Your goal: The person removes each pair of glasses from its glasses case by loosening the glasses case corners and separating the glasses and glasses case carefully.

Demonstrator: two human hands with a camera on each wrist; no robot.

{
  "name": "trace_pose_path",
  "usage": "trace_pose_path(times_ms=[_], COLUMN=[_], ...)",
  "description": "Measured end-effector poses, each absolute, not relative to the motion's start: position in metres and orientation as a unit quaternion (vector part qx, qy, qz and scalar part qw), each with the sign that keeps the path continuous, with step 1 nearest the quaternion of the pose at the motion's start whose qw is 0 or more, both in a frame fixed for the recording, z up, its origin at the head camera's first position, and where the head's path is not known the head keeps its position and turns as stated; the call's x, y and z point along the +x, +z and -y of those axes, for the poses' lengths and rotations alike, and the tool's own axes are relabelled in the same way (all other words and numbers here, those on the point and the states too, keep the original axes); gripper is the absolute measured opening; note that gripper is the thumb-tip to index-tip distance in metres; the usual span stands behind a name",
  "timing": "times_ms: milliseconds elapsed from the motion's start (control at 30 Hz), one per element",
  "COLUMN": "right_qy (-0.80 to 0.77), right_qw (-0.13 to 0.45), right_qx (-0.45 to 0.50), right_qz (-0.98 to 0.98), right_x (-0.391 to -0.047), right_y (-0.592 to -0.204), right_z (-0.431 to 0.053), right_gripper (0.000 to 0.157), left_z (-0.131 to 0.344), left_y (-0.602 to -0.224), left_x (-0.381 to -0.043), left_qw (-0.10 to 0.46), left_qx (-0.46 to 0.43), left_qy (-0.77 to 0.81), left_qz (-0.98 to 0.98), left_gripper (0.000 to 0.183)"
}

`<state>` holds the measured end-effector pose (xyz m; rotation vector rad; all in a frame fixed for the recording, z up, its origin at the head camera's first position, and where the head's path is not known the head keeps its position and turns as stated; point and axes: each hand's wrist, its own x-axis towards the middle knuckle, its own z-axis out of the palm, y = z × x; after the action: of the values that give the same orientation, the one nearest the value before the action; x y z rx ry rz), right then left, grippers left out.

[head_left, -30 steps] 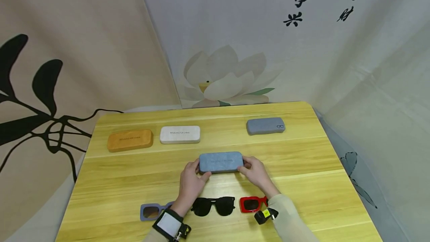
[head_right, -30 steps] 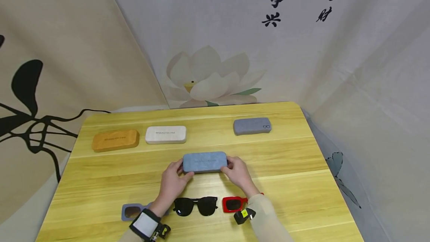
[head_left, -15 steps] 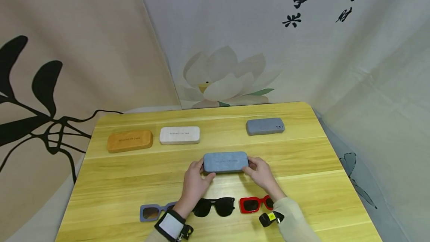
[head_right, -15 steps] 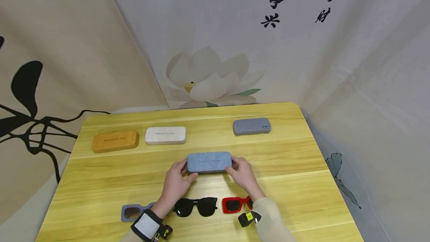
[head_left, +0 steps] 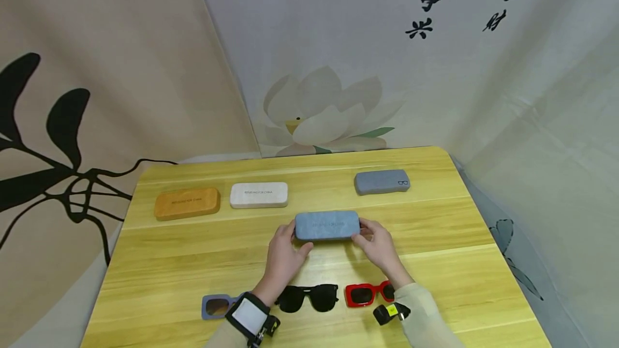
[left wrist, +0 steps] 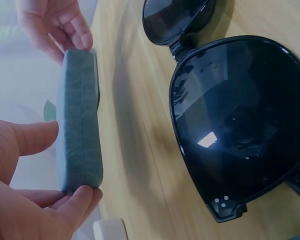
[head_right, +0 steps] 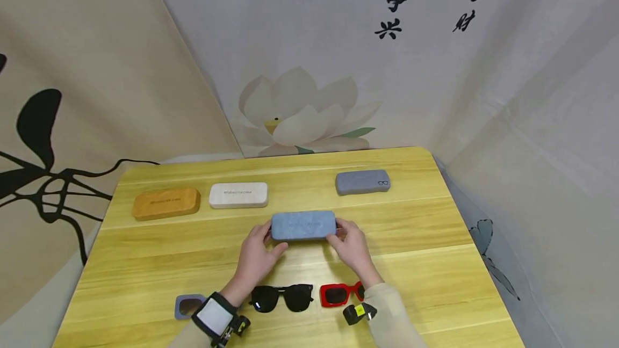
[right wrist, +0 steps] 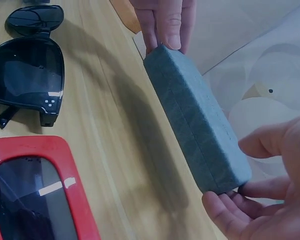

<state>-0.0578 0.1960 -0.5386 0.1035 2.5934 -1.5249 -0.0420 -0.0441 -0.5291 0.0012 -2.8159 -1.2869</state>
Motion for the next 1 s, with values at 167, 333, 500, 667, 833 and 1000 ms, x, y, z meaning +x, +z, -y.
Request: trace_pose_path(times_ms=[167, 333, 500, 667, 833, 1000], right_qy=[-0.517, -0.517, -0.523, -0.526, -0.524, -0.525], right_qw=[0.061, 0.052, 0.049, 0.055, 0.072, 0.08], right_qx=[0.038, 0.036, 0.046, 0.051, 0.052, 0.048], right_qz=[-0.853, -0.854, -0.85, -0.847, -0.847, -0.846], right_x=[-0.061, -0.065, -0.07, -0.076, -0.081, -0.086], right_y=[-0.539, -0.539, -0.539, -0.538, -0.538, -0.539], right_z=[-0.196, -0.196, -0.196, -0.196, -0.196, -0.195], right_gripper=[0.048, 0.046, 0.043, 0.044, 0.045, 0.046], left_z=[0.043, 0.042, 0.041, 0.041, 0.043, 0.045], left_y=[-0.53, -0.531, -0.531, -0.531, -0.533, -0.535], left_x=[-0.047, -0.053, -0.058, -0.064, -0.072, -0.079], left_qw=[0.019, 0.009, 0.008, -0.001, -0.014, -0.021], left_qx=[0.001, 0.002, 0.003, 0.002, 0.005, 0.004], left_qy=[-0.415, -0.413, -0.414, -0.42, -0.419, -0.418], left_qz=[0.91, 0.911, 0.91, 0.908, 0.908, 0.908], left_gripper=[0.071, 0.071, 0.071, 0.072, 0.072, 0.073])
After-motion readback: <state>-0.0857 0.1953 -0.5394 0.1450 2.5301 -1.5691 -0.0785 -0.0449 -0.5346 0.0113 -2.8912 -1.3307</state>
